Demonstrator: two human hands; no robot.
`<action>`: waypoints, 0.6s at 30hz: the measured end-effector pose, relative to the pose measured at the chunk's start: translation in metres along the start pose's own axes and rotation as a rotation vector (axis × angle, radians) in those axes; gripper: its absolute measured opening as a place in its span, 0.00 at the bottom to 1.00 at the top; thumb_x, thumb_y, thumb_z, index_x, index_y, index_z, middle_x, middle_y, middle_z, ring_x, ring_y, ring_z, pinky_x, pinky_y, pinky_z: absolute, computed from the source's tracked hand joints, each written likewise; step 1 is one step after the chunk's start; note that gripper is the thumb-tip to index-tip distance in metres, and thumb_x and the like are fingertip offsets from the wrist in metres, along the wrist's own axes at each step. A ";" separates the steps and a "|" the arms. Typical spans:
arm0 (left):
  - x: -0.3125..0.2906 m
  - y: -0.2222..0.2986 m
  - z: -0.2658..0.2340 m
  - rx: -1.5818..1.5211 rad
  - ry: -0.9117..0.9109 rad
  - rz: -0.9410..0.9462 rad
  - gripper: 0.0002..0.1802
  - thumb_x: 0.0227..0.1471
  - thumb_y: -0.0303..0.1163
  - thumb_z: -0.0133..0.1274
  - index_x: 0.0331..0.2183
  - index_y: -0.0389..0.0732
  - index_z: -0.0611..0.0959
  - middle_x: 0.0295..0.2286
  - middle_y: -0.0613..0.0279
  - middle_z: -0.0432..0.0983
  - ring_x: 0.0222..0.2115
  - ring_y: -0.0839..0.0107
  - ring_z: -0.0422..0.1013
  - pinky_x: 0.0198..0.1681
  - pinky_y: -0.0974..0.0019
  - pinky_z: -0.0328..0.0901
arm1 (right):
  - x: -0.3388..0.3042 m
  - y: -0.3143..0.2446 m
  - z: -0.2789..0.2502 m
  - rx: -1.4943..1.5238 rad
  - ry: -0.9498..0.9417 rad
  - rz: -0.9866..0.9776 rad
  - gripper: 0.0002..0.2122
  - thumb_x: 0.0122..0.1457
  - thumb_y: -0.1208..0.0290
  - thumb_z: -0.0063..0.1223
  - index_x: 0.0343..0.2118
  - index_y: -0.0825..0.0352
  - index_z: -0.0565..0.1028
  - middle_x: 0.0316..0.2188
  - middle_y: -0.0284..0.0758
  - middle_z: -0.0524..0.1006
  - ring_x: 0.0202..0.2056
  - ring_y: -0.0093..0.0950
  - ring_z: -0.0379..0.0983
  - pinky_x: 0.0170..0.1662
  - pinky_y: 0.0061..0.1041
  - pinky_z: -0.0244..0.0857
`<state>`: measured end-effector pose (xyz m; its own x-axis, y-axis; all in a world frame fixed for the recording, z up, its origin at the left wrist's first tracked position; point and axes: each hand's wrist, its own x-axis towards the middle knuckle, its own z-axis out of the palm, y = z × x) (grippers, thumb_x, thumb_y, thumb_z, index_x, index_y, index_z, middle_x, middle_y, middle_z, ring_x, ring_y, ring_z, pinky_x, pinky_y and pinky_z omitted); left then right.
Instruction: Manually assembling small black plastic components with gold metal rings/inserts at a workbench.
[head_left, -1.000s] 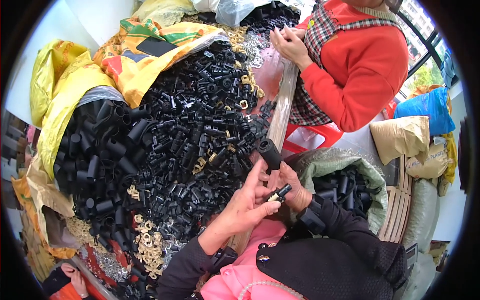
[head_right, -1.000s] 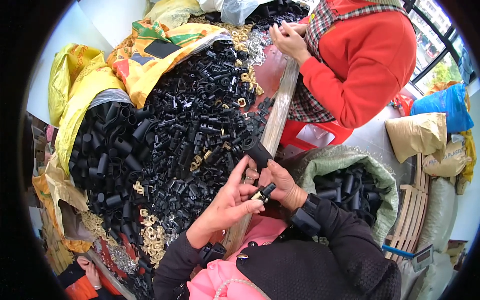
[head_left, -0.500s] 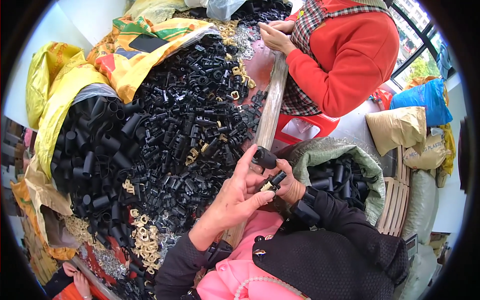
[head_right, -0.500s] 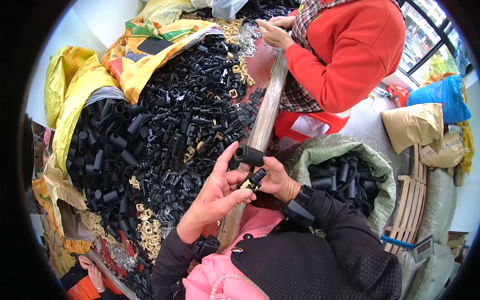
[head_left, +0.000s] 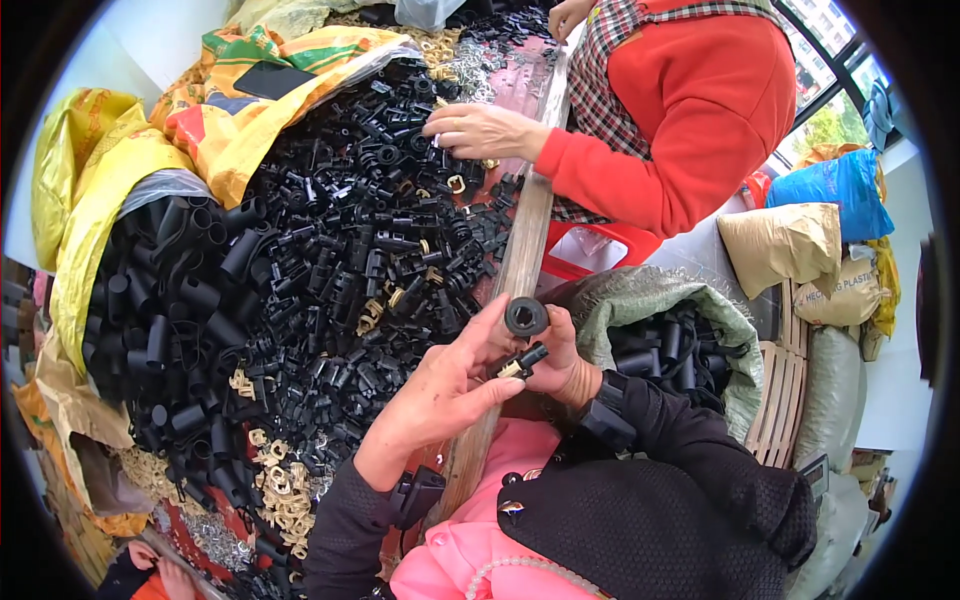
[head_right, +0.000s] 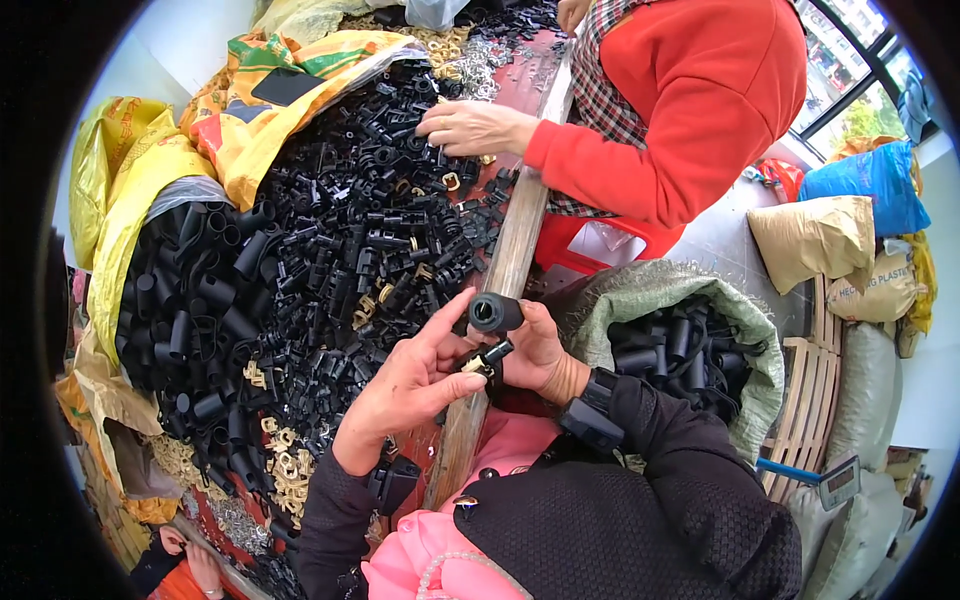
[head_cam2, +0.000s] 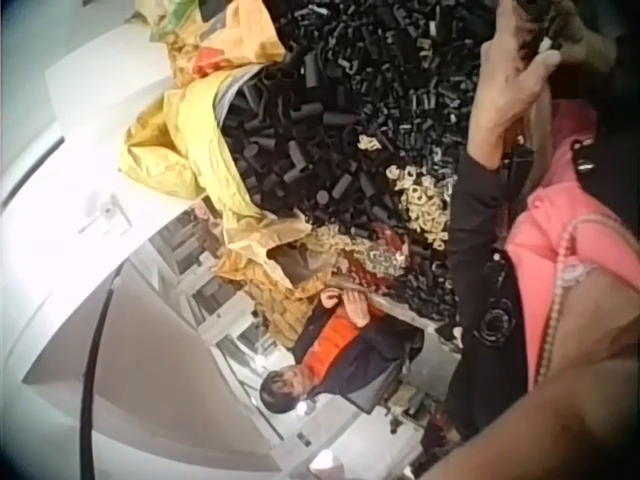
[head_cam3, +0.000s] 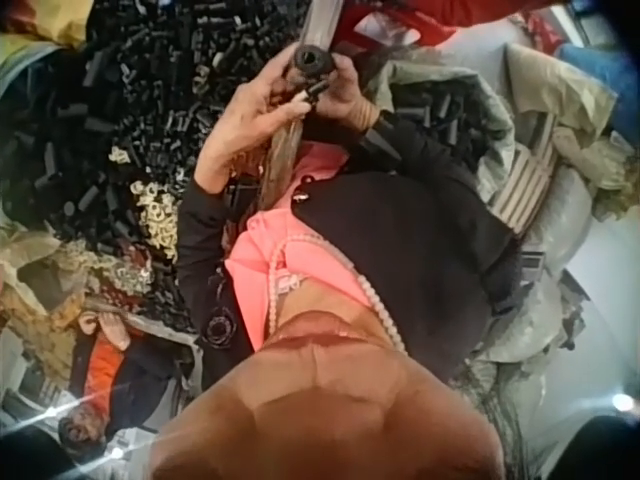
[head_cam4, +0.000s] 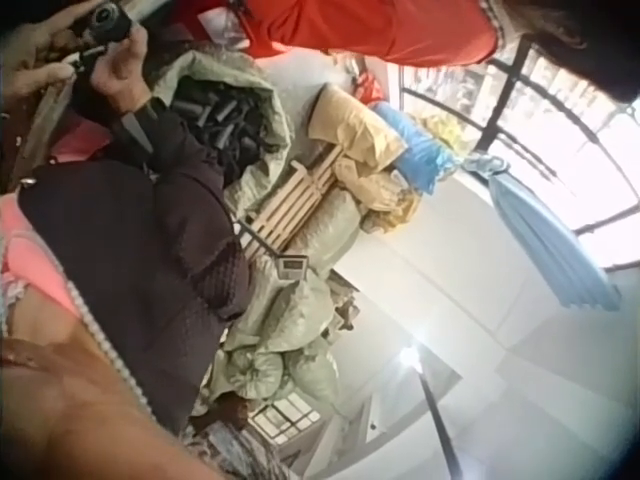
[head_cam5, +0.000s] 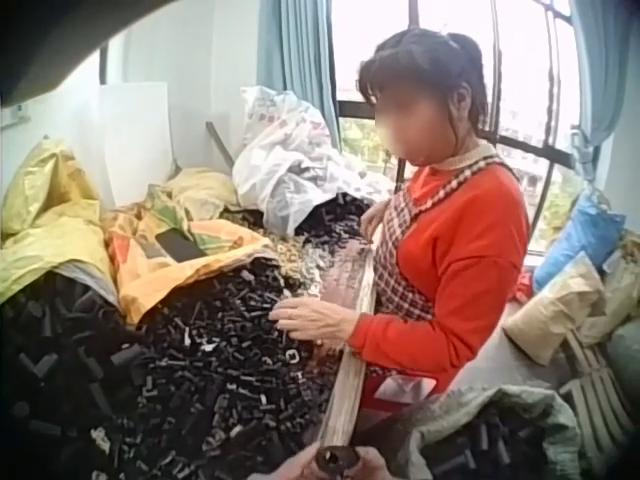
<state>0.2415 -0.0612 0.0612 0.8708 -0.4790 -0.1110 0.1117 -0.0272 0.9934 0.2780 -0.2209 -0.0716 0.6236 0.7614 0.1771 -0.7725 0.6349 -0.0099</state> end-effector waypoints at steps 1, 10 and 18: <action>-0.001 -0.004 0.001 0.026 0.011 0.015 0.40 0.43 0.24 0.50 0.54 0.38 0.47 0.30 0.55 0.72 0.30 0.75 0.68 0.34 0.72 0.63 | 0.003 0.000 0.011 -0.034 0.134 0.011 0.28 0.44 0.41 0.41 0.35 0.66 0.67 0.34 0.40 0.67 0.41 0.40 0.61 0.46 0.40 0.54; -0.009 -0.003 0.005 -0.325 -0.018 -0.153 0.28 0.45 0.25 0.49 0.48 0.35 0.57 0.30 0.57 0.70 0.31 0.75 0.68 0.34 0.73 0.65 | 0.013 -0.010 0.046 -0.074 0.292 -0.045 0.22 0.45 0.43 0.42 0.23 0.63 0.65 0.19 0.30 0.59 0.26 0.28 0.59 0.34 0.33 0.56; -0.027 -0.008 0.009 -0.481 0.130 -0.083 0.18 0.46 0.26 0.48 0.40 0.35 0.64 0.31 0.56 0.71 0.28 0.72 0.70 0.32 0.72 0.66 | -0.079 -0.063 0.069 -0.565 0.554 -0.313 0.21 0.44 0.50 0.44 0.29 0.67 0.70 0.22 0.34 0.64 0.25 0.30 0.60 0.30 0.28 0.54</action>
<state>0.2126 -0.0558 0.0569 0.8986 -0.3782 -0.2226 0.3646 0.3613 0.8582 0.2689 -0.3303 -0.0168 0.8807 0.4007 -0.2525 -0.4709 0.6846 -0.5564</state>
